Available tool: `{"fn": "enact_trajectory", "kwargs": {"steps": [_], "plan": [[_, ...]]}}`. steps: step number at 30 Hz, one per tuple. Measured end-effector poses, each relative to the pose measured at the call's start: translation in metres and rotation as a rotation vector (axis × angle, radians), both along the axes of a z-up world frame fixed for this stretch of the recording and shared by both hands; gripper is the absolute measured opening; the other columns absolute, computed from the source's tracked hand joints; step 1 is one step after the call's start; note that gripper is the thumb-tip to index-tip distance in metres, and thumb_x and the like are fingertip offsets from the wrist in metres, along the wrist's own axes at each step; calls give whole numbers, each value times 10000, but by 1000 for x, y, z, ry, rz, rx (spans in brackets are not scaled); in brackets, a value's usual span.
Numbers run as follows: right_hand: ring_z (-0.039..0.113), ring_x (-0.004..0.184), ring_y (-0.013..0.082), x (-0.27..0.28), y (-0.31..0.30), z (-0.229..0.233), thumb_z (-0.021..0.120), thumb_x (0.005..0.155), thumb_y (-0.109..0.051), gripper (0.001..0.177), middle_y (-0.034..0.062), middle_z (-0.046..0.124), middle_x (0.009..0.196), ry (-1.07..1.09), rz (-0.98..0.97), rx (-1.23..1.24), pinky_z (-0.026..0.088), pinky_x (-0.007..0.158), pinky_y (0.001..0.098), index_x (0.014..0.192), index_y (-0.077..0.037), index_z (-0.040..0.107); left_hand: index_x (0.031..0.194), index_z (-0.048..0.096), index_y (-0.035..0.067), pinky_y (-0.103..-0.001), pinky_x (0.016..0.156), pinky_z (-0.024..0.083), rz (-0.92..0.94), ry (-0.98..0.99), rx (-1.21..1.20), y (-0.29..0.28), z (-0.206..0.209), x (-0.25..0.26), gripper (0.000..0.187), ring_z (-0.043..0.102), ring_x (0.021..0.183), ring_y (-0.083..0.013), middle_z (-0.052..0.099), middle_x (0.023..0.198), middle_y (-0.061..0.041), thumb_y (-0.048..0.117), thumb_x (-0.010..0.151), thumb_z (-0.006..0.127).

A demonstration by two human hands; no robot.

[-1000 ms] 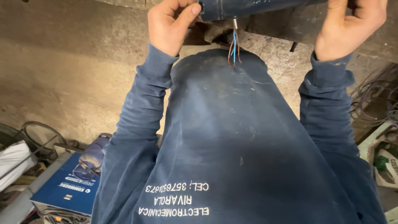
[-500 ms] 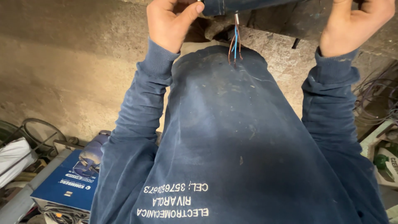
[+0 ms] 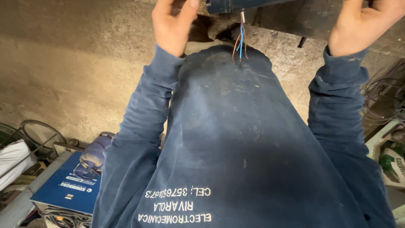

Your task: The person handles a blue electric motor, using a screwdriver to tighten screws on the casing. They also manipulate the exposed wires and rotate the motor to access different sides.

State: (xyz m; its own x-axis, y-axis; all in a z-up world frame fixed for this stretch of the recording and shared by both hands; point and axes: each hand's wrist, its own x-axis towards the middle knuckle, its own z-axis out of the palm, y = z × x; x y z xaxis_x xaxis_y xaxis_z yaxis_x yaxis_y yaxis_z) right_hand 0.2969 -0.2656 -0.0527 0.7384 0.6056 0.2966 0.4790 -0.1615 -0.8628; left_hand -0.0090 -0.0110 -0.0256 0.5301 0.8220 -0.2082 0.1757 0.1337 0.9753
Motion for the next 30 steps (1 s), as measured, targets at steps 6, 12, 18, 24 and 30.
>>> {"fn": "enact_trajectory", "kwargs": {"steps": [6,12,18,24,30], "plan": [[576,895,187,4,-9,-27,800,1123,24,254,106,605,1049,59,-49,96,523,853,374,1132,36,546,1162,642,-21,-285,831,563,-135,-241,-114,1,-17,6,216,686,937,-122,717,1036,-43,44,1018,789],[568,883,178,7,-13,-34,786,1127,36,231,95,600,1034,17,-60,74,520,837,359,1137,25,556,1141,677,-25,-270,825,546,-244,-334,-206,12,-19,-7,147,663,938,-125,717,1025,-46,53,1058,770],[580,877,177,5,-11,-27,758,1153,44,178,92,618,1013,83,-34,71,508,833,359,1101,42,588,1039,672,-4,-240,679,449,-159,-279,-127,6,-34,2,149,558,747,-65,639,903,15,64,1040,805],[609,914,183,1,-9,-18,720,1158,19,132,101,648,1049,124,-29,48,521,865,367,1125,57,598,1028,654,8,-248,684,436,-259,-298,-183,16,-17,-5,147,529,808,-56,602,898,49,67,1045,788],[614,916,180,6,-11,-29,739,1147,-4,149,105,666,1042,135,-53,65,536,874,359,1105,61,612,980,691,3,-273,719,492,-166,-123,101,6,-21,7,187,592,785,-66,651,860,35,127,1014,827]]}}
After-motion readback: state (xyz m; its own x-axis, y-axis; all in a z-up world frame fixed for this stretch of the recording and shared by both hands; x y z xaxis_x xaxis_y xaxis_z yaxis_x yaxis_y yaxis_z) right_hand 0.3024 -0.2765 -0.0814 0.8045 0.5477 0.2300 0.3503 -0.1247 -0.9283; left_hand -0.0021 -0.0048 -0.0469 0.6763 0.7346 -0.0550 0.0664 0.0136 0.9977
